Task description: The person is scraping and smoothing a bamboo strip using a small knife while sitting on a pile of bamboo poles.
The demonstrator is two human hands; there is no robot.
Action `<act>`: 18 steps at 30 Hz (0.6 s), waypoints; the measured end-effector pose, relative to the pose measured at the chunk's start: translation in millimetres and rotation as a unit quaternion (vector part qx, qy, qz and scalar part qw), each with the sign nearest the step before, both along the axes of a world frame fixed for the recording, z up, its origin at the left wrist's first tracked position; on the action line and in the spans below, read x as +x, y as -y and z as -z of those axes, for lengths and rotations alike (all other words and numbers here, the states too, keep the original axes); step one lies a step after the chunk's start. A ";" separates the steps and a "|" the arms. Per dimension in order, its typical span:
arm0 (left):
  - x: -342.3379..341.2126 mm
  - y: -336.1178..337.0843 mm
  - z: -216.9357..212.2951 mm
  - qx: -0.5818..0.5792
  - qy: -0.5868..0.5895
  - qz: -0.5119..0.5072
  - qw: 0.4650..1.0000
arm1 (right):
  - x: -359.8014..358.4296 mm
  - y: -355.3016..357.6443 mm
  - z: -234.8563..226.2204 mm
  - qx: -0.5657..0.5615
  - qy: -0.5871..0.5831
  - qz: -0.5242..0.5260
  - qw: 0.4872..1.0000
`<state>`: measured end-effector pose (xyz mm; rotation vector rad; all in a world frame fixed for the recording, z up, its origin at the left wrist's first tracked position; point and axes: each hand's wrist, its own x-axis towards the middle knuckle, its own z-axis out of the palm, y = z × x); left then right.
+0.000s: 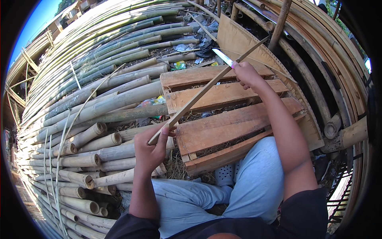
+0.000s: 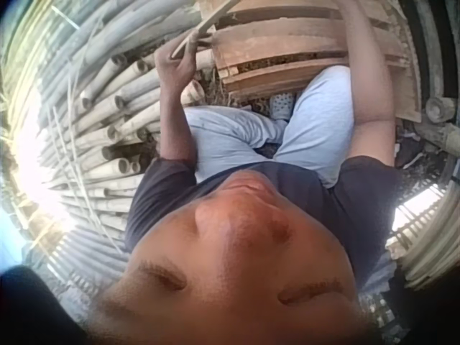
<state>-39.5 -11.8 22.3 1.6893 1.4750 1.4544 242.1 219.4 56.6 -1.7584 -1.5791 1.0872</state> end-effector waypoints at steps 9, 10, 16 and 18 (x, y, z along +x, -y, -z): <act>-4.4 -0.4 -6.7 -0.026 -0.050 0.017 0.998 | -22.9 18.5 -5.7 0.005 0.100 -0.027 0.995; -4.0 -0.8 -4.8 -0.030 -0.033 0.000 0.999 | -34.5 30.3 -6.9 0.005 0.101 -0.029 0.994; -6.5 -2.7 -4.1 -0.046 -0.034 -0.010 0.998 | -35.5 25.7 -8.3 0.106 0.189 -0.044 0.975; -5.5 -0.3 -3.6 -0.045 -0.034 -0.005 0.998 | -41.5 37.3 -17.8 0.017 0.134 -0.016 0.991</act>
